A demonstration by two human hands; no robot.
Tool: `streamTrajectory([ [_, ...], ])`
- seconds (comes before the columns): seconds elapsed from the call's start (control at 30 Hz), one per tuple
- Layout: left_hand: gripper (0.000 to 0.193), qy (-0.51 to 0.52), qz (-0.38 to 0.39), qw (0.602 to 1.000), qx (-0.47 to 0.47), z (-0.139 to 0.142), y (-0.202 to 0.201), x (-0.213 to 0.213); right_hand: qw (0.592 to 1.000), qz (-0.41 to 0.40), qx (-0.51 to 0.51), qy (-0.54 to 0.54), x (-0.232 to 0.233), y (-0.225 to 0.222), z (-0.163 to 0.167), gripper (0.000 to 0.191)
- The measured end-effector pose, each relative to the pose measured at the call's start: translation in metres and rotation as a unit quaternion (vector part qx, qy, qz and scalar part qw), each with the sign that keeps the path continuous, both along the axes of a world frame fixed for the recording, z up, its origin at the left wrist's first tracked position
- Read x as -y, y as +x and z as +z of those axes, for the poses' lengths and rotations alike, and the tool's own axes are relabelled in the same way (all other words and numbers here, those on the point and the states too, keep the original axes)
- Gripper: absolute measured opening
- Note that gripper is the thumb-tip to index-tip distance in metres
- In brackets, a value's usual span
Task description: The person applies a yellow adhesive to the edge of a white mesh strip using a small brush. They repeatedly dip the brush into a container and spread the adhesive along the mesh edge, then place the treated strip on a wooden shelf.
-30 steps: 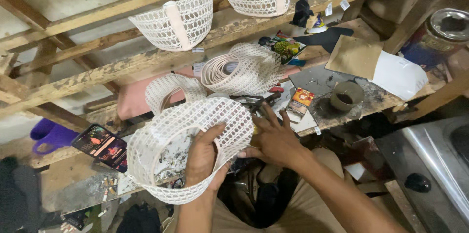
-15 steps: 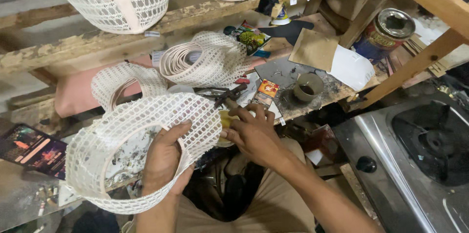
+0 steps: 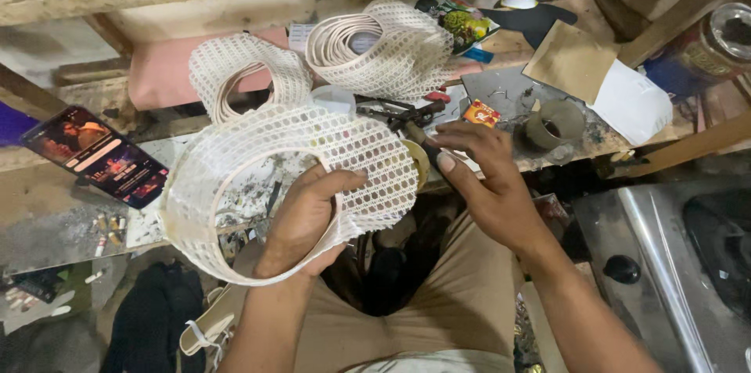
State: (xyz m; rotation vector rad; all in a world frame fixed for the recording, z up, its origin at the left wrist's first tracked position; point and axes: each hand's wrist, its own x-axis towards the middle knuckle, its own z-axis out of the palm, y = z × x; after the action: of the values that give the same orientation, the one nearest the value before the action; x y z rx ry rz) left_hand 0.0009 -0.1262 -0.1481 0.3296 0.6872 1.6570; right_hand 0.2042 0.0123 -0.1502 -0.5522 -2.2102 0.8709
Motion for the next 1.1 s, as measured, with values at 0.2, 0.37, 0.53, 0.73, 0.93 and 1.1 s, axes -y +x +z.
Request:
streamTrajectory([
  [0.2, 0.031, -0.037, -0.041, 0.998, 0.016, -0.005, 0.003, 0.003, 0.994, 0.053, 0.023, 0.094, 0.000, -0.002, 0.011, 0.048],
  [0.37, 0.030, -0.028, -0.063, 0.997, 0.022, -0.005, 0.003, 0.005, 0.971, -0.003, 0.064, 0.229, -0.002, -0.007, 0.010, 0.061],
  [0.53, 0.033, 0.004, -0.025, 0.999, 0.029, -0.004, 0.000, 0.005, 0.962, -0.003, 0.102, 0.252, 0.005, -0.008, 0.003, 0.064],
  [0.73, 0.031, 0.013, 0.040, 0.999, 0.008, -0.006, 0.000, 0.002, 0.974, -0.044, 0.059, 0.215, 0.013, -0.003, -0.008, 0.062],
  [0.93, 0.032, 0.030, 0.079, 0.996, 0.022, 0.000, 0.012, -0.005, 0.966, -0.089, 0.047, 0.237, 0.012, -0.015, -0.012, 0.066],
  [1.1, 0.029, 0.028, 0.118, 0.992, 0.018, 0.009, 0.011, -0.006, 0.967, -0.064, 0.047, 0.240, 0.020, -0.014, -0.008, 0.068],
])
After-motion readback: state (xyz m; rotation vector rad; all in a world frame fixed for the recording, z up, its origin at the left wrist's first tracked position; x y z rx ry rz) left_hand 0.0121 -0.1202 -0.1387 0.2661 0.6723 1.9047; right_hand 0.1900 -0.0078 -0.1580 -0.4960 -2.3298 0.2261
